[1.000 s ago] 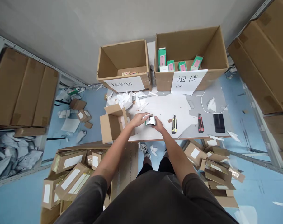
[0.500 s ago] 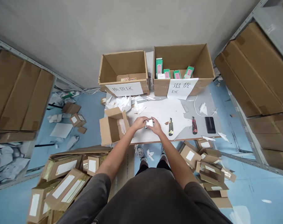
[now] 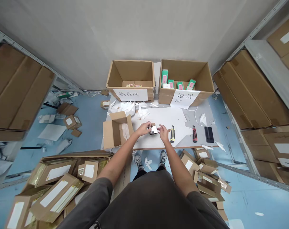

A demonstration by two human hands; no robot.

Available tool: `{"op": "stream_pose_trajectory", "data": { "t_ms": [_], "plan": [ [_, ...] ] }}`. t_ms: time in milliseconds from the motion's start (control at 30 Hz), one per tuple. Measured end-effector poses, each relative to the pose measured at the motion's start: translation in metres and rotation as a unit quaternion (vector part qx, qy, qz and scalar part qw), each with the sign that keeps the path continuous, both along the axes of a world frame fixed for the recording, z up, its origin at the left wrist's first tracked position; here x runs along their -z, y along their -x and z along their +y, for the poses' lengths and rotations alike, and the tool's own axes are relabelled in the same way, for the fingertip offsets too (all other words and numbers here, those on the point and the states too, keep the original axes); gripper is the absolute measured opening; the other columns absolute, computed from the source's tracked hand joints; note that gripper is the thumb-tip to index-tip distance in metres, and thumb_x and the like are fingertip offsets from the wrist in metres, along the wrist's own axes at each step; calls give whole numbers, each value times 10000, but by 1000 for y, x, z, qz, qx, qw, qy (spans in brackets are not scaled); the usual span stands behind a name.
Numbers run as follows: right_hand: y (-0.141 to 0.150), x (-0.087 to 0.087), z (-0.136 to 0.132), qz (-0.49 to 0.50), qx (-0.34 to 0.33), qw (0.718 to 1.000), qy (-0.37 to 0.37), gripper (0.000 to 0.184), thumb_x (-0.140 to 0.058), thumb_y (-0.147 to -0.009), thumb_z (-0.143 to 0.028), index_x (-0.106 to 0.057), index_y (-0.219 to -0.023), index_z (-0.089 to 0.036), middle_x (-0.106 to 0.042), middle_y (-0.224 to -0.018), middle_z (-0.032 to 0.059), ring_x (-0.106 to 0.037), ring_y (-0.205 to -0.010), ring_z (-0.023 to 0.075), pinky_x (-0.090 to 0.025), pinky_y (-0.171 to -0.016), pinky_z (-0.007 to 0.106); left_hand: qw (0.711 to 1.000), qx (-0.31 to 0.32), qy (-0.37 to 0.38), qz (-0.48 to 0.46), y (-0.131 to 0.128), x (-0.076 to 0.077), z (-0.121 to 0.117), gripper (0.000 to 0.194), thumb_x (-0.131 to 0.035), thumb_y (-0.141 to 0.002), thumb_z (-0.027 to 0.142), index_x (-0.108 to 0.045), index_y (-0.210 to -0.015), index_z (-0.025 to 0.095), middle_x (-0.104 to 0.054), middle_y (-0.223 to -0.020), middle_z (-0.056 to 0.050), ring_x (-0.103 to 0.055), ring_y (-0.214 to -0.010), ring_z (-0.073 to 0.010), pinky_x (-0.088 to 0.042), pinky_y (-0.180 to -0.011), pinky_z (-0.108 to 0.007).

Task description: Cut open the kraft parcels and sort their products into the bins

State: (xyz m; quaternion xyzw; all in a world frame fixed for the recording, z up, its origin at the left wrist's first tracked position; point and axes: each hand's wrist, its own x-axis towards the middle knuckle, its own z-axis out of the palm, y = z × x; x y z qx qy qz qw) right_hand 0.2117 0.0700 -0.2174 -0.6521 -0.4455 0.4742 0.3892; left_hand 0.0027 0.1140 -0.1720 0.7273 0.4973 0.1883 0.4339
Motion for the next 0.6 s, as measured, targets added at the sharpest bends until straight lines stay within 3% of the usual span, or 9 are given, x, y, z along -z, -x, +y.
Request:
{"op": "stream_pose_trajectory", "data": {
  "t_ms": [100,200,300,400,467,600],
  "plan": [
    [-2,2,-1,-52,-33,998,-5,485,-542,-899,-484,-656,-1262,-182,-782,-993,116,-751,-905,265,-612,-890,462,990,-82,35,-113,4,18,-10,272,-639,-879,256,-715,-1135,206,-768,-1193,-77,-711,-1116,-241,-541,-1034,-391],
    [2,-1,-2,-92,-31,995,-32,497,-500,-925,-456,-646,-1317,-186,-779,-1095,130,-735,-1023,269,-589,-926,441,976,-137,41,-164,0,34,-24,304,-577,-968,327,-738,-1195,206,-739,-1332,-102,-657,-1297,-267,-463,-1182,-453],
    [9,-9,0,-107,-71,990,-63,541,-571,-901,-462,-638,-1374,-208,-734,-1268,141,-697,-1141,281,-571,-981,447,975,-122,5,-185,-6,42,-36,405,-572,-977,316,-669,-1358,217,-627,-1511,-109,-524,-1468,-264,-359,-1276,-473],
    [9,-15,5,-126,-118,981,-84,603,-692,-816,-426,-649,-1378,-212,-683,-1363,159,-679,-1146,297,-548,-1034,470,981,-98,-21,-167,-13,44,-43,691,-736,-830,245,-541,-1493,212,-535,-1579,-141,-476,-1498,-304,-353,-1282,-495],
    [4,-17,8,-106,-106,986,-67,599,-625,-867,-446,-619,-1409,-190,-713,-1273,157,-699,-1063,282,-572,-977,459,985,-98,-17,-138,-17,45,-45,875,-825,-722,200,-480,-1526,207,-516,-1573,-155,-493,-1476,-329,-387,-1258,-498],
    [-9,-23,9,-104,-83,991,-17,610,-473,-976,-454,-510,-1507,-156,-747,-1011,88,-709,-878,237,-590,-886,421,989,-114,11,-99,-26,46,-47,910,-820,-715,143,-429,-1534,204,-500,-1574,-154,-523,-1448,-313,-431,-1221,-470]
  ]
}}
